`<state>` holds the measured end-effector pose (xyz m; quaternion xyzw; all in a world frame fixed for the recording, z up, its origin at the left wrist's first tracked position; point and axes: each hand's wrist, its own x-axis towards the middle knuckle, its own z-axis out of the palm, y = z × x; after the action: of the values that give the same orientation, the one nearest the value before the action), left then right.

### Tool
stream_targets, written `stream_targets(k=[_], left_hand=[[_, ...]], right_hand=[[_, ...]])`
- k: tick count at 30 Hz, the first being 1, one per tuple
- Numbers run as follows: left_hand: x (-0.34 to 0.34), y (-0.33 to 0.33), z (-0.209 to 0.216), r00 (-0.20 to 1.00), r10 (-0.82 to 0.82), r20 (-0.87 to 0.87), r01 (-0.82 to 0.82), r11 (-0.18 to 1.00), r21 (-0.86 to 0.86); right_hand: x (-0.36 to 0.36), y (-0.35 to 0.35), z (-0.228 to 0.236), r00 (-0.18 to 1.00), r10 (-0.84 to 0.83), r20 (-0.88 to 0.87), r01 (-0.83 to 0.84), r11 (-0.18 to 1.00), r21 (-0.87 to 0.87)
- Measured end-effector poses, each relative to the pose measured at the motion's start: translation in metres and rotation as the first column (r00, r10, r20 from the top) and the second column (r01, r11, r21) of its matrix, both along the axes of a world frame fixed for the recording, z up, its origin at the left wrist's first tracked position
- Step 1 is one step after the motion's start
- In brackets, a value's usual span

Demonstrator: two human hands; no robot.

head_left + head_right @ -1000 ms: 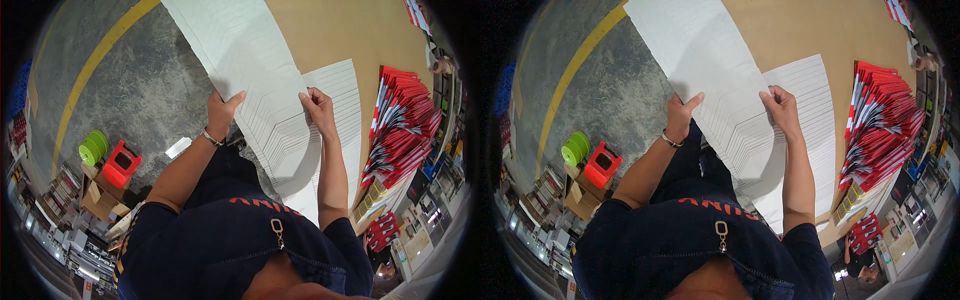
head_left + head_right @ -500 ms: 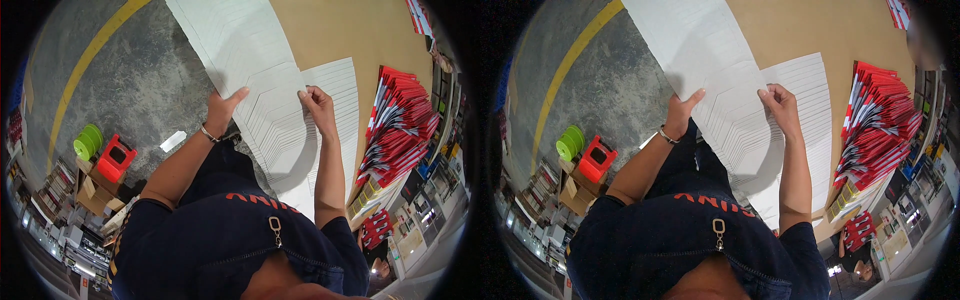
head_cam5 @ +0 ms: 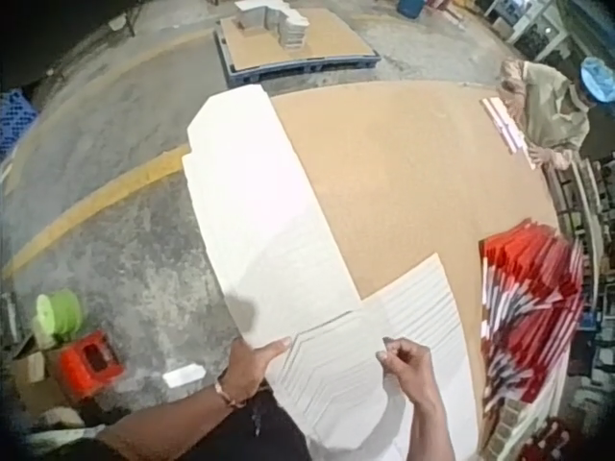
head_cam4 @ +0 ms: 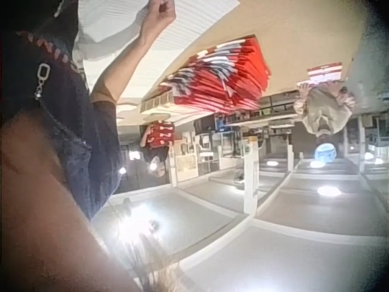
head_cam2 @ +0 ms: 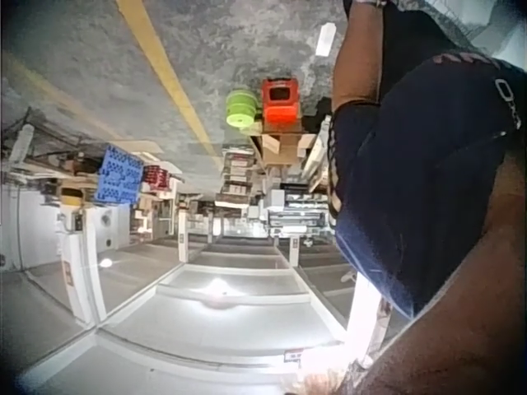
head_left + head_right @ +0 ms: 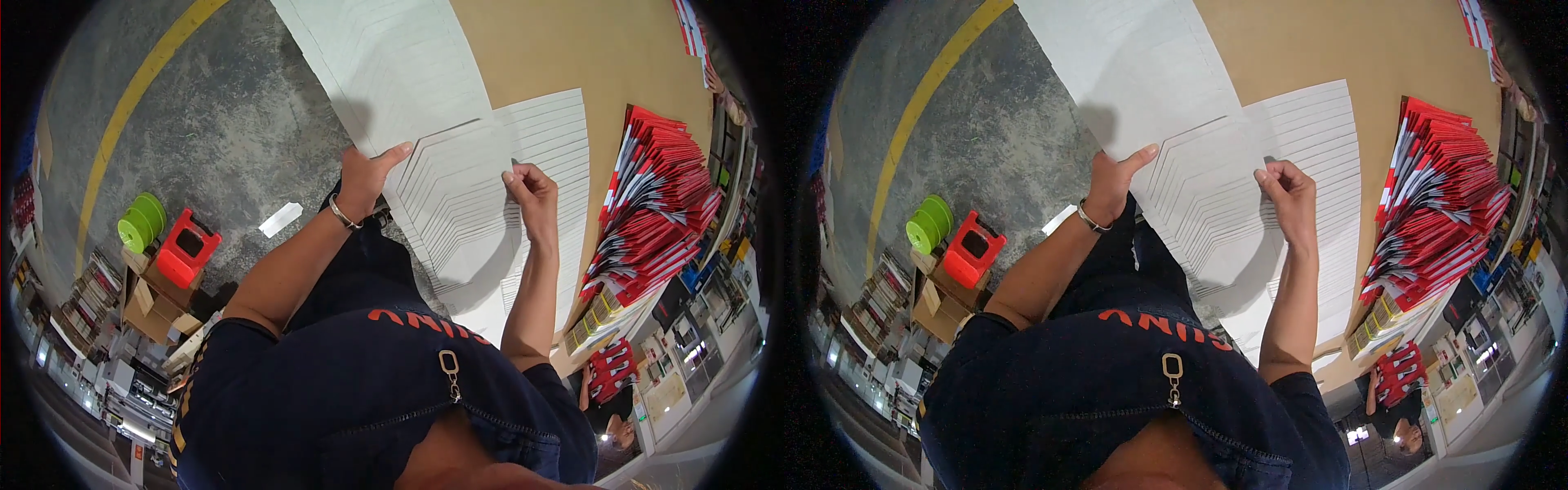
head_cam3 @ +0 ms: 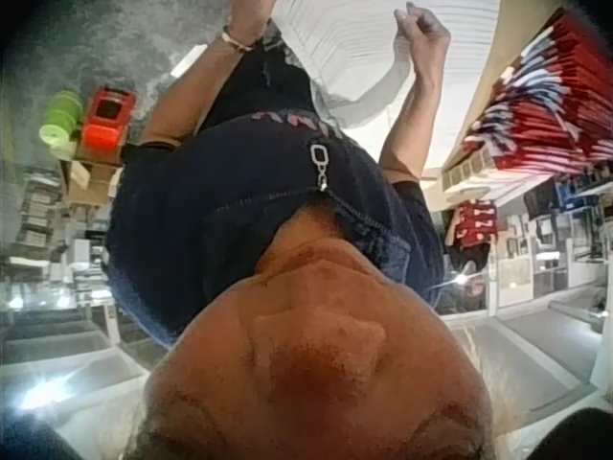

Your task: Picking up, sorting, and arranging flat cardboard packaging materials on a workspace table.

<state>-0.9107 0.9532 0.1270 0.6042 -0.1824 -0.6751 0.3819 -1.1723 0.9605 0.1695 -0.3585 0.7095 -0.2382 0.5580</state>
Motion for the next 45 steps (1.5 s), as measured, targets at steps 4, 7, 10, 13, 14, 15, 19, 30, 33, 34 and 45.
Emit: stream_targets(k=[4, 7, 10, 13, 14, 15, 19, 30, 33, 34, 45], left_hand=[[0.000, 0.000, -0.002, 1.000, 0.003, 0.003, -0.003, 1.000, 0.028], [0.001, 0.002, -0.005, 1.000, -0.011, 0.014, 0.010, 0.999, 0.035], [0.000, 0.004, -0.009, 0.999, 0.013, 0.045, -0.013, 1.000, 0.000], [-0.001, 0.001, -0.005, 0.999, 0.002, 0.041, -0.001, 1.000, -0.018], [-0.001, 0.001, -0.003, 1.000, 0.001, 0.010, -0.001, 1.000, -0.022], [-0.001, 0.002, -0.004, 1.000, -0.001, 0.007, 0.001, 1.000, -0.022], [0.002, 0.011, -0.015, 0.984, 0.062, -0.167, -0.067, 0.998, -0.021], [-0.008, 0.019, -0.002, 0.994, 0.033, -0.105, -0.037, 0.999, -0.035], [-0.008, 0.019, -0.005, 0.988, 0.073, -0.134, -0.075, 0.997, -0.008], [-0.009, 0.020, -0.008, 0.987, 0.091, -0.136, -0.092, 0.996, -0.003], [-0.008, 0.018, -0.001, 0.984, 0.089, -0.152, -0.090, 0.996, 0.003]], right_hand=[[0.005, -0.001, -0.012, 0.999, -0.049, 0.010, 0.049, 0.999, 0.013], [0.007, -0.004, -0.013, 1.000, -0.021, -0.023, 0.021, 1.000, 0.019], [0.006, -0.005, -0.015, 1.000, 0.004, -0.029, -0.004, 1.000, 0.017], [0.005, -0.004, -0.016, 0.999, 0.000, -0.038, 0.000, 1.000, 0.012], [0.005, -0.004, -0.017, 0.999, -0.011, -0.046, 0.011, 1.000, 0.018], [0.005, -0.004, -0.017, 0.999, -0.012, -0.049, 0.013, 1.000, 0.018], [0.005, -0.005, -0.019, 0.998, -0.006, -0.066, 0.007, 1.000, 0.007], [-0.007, 0.012, -0.009, 0.998, -0.050, -0.049, 0.050, 0.999, 0.002], [-0.008, 0.012, -0.011, 0.998, -0.060, 0.007, 0.060, 0.998, 0.013], [-0.009, 0.014, -0.012, 0.998, -0.060, -0.001, 0.060, 0.998, 0.002], [-0.010, 0.021, -0.016, 0.999, -0.039, -0.030, 0.038, 0.999, -0.022]])
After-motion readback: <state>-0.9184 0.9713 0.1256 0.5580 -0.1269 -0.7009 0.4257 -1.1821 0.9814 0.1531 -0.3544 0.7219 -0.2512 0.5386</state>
